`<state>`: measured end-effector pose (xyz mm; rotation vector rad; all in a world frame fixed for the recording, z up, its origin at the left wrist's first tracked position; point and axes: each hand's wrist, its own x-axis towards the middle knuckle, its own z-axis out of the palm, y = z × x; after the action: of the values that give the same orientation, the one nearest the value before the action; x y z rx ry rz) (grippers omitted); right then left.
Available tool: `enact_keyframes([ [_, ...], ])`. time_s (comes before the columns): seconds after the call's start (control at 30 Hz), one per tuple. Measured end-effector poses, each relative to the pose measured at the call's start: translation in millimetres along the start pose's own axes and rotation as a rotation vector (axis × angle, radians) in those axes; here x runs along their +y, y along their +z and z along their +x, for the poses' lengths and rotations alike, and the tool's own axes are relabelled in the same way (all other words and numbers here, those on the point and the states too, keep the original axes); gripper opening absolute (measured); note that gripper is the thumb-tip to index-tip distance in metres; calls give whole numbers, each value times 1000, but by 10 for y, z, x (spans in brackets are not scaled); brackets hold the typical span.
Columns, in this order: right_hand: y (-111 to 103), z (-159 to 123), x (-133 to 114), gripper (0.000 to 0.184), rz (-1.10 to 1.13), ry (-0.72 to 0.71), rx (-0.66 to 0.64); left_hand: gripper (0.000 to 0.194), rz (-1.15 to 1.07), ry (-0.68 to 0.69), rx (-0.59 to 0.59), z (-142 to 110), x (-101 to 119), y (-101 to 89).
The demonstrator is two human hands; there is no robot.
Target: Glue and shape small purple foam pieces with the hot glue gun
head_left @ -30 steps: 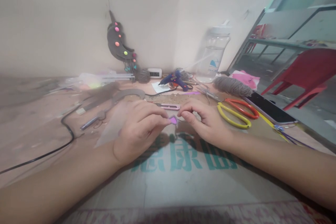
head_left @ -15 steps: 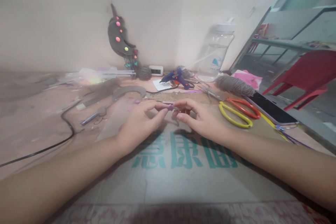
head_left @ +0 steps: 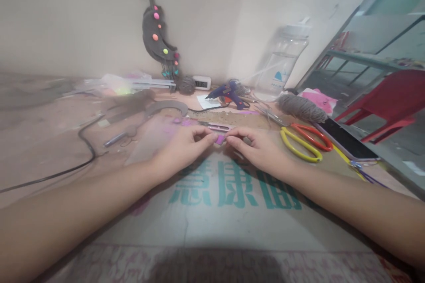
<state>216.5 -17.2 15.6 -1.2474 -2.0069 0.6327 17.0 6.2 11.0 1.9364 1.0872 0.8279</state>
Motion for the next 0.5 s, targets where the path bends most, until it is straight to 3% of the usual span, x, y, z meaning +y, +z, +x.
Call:
enact_keyframes([
  [0.27,-31,17,-29,28,8,31,-36,28,11,28,-28,6,16,6],
  [0.5,11,37,-8,19,177,146,-63,27,43,72,-63,6,-19,15],
])
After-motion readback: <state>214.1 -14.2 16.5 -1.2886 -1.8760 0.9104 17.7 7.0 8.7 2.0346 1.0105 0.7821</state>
